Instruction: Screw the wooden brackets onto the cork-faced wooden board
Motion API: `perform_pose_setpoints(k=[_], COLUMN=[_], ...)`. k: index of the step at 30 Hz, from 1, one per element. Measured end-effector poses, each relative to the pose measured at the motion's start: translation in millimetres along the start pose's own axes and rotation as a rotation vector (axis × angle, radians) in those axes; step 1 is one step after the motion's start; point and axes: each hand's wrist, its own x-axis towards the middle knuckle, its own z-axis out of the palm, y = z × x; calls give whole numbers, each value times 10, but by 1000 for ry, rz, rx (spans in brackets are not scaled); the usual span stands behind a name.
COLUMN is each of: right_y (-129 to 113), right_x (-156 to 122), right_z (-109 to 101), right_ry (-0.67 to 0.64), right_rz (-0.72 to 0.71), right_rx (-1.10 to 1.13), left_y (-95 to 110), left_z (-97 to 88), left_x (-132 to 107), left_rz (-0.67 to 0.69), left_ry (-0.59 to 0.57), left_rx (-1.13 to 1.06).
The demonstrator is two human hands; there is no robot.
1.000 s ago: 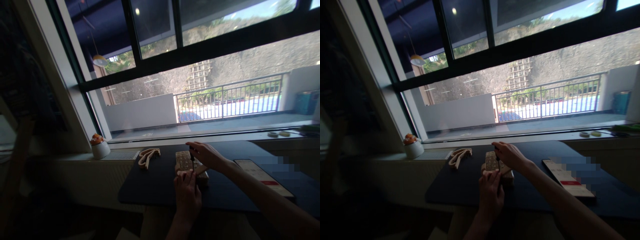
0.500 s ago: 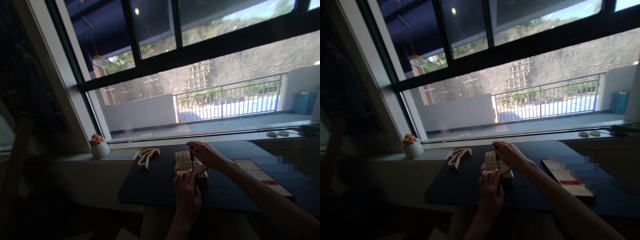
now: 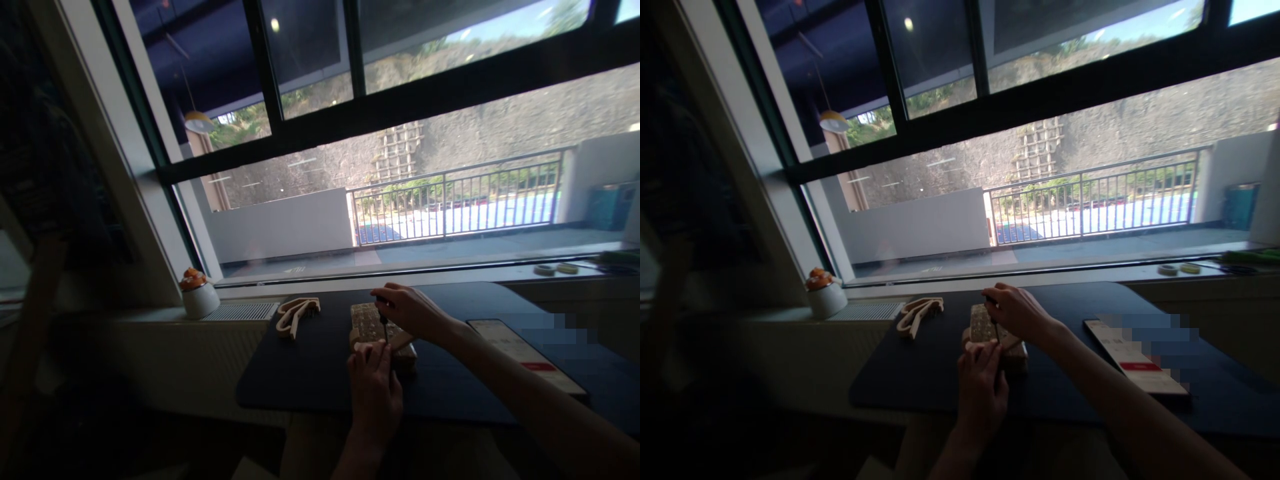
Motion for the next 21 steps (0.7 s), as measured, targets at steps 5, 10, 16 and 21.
perform_pose_setpoints(k=[5, 10, 16, 21], right_y=[48, 95, 51, 50], right_x=[-31, -12, 1, -18], right_z=[13, 45, 41, 19], right_ry=[1, 26, 19, 11], right_rz=[-8, 3, -8, -7], right_rx=[7, 17, 4, -10], left_y=[0, 16, 19, 6], left_z=[0, -14, -35, -18], left_x=[-8, -9, -1, 0], left_rz=[2, -6, -1, -5], left_ry=[0, -8, -6, -8], left_rx=[1, -5, 2, -16])
